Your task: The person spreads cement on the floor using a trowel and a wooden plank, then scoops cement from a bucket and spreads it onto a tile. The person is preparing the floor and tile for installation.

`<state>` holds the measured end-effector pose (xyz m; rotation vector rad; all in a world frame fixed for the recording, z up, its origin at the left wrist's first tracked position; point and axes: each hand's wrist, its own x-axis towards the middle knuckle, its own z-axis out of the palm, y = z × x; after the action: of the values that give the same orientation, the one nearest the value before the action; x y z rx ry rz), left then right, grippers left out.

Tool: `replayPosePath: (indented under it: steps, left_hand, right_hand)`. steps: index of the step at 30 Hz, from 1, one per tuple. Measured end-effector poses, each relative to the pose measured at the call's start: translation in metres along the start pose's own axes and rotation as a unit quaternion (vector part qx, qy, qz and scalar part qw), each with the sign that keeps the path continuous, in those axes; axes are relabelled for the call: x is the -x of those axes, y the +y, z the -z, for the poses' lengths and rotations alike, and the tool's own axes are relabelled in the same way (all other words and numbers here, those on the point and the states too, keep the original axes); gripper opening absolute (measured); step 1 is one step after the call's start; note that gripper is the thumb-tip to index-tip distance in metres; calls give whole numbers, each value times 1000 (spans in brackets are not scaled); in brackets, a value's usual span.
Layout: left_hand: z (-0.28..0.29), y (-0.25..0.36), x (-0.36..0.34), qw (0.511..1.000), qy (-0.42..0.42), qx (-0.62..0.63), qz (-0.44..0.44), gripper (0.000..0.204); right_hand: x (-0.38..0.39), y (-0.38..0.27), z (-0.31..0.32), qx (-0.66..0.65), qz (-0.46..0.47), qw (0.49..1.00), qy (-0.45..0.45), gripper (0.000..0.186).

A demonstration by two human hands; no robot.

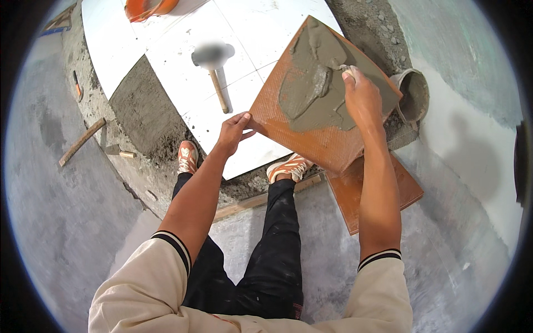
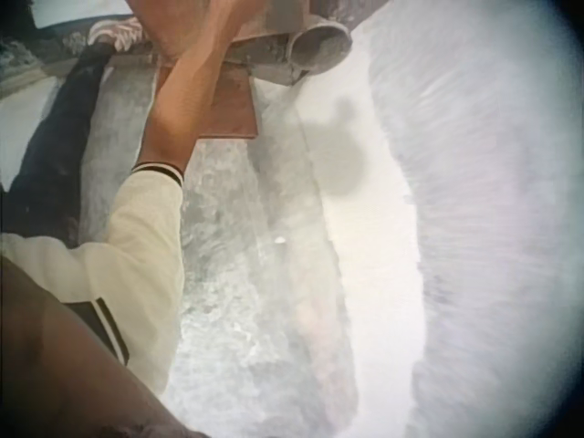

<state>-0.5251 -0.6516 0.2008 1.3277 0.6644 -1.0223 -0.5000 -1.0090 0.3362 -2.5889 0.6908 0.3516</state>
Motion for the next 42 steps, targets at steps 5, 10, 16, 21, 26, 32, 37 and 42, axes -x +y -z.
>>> replayPosePath:
  steps: [5, 10, 16, 21, 26, 32, 37, 42]
  left_hand:
    - [3, -2, -3, 1000, 12, 8, 7, 45]
    - [6, -4, -7, 1000, 9, 19, 6, 36]
    - [4, -2, -5, 1000, 28, -10, 9, 42]
    - [0, -1, -3, 999, 38, -13, 12, 40]
    - [-3, -1, -6, 999, 42, -13, 9, 32]
    - [1, -4, -9, 997, 62, -40, 11, 29]
    - [7, -8, -11, 997, 64, -48, -2, 27]
    - [5, -9, -11, 997, 74, -33, 1, 29]
  right_hand:
    - [-10, 18, 4, 34, -67, 997, 4, 42]
    - [20, 105, 14, 46, -158, 986, 37, 41]
    - [70, 199, 34, 91, -321, 937, 104, 44]
    - [119, 242, 26, 15, -266, 942, 207, 38]
    - [93, 285, -36, 18, -72, 977, 202, 33]
    - [23, 340, -117, 108, -38, 973, 202, 45]
    - [43, 384, -153, 95, -50, 975, 196, 47]
    - [127, 373, -184, 66, -227, 952, 197, 40]
